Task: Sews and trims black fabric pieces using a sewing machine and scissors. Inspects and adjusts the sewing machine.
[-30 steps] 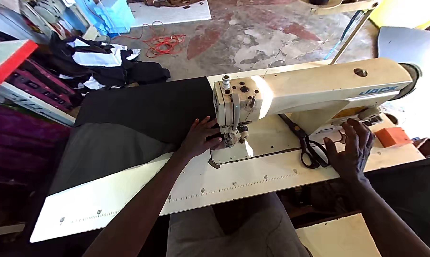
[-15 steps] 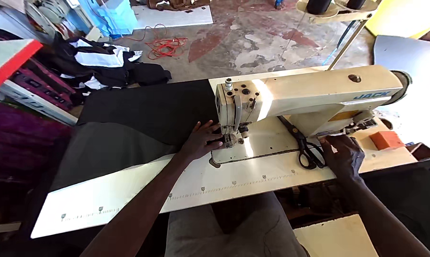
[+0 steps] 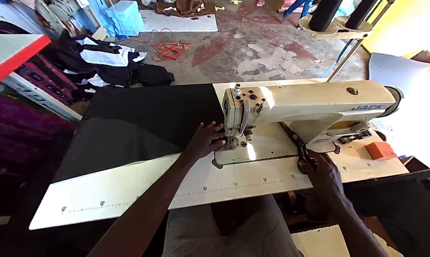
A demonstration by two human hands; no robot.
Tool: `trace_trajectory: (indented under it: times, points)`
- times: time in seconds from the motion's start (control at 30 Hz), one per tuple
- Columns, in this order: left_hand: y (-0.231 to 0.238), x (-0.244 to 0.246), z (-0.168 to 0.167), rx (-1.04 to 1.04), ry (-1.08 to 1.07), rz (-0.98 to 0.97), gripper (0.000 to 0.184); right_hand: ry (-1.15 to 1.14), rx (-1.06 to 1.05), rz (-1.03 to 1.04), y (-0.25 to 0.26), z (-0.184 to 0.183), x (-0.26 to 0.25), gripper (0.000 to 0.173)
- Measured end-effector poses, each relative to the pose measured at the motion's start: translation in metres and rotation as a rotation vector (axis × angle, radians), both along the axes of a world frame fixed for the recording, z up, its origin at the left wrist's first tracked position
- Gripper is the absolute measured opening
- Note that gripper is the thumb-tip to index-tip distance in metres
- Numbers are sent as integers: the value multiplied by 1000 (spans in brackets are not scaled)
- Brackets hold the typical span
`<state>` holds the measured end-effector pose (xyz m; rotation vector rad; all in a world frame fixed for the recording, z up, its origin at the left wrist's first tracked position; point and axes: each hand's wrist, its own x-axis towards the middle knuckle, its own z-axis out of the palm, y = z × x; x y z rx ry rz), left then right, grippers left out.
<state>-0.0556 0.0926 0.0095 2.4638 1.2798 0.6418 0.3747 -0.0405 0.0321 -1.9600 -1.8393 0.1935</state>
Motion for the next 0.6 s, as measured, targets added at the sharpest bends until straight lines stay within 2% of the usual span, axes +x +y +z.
trace_trajectory:
  times: [0.07,0.17,0.23,0.33,0.43,0.5,0.6]
  points:
    - [-1,0,-2,0,1,18,40,-3,-152,-29,8,11,5,44]
    - [-1,4,0,13,-6,45,38,103,-306,-60,16,27,9,28]
    - [0,4,0,15,-9,42,38,455,-367,-83,8,32,1,18]
    - [1,3,-3,15,16,43,39,1308,-543,-44,-20,25,-16,27]
    - [3,4,-5,16,17,44,40,1828,-608,50,-56,5,-45,23]
    - [1,3,-4,6,15,54,40,2006,-683,192,-78,-10,-63,31]
    - [3,5,-5,18,16,74,40,2079,-764,266,-108,-21,-87,46]
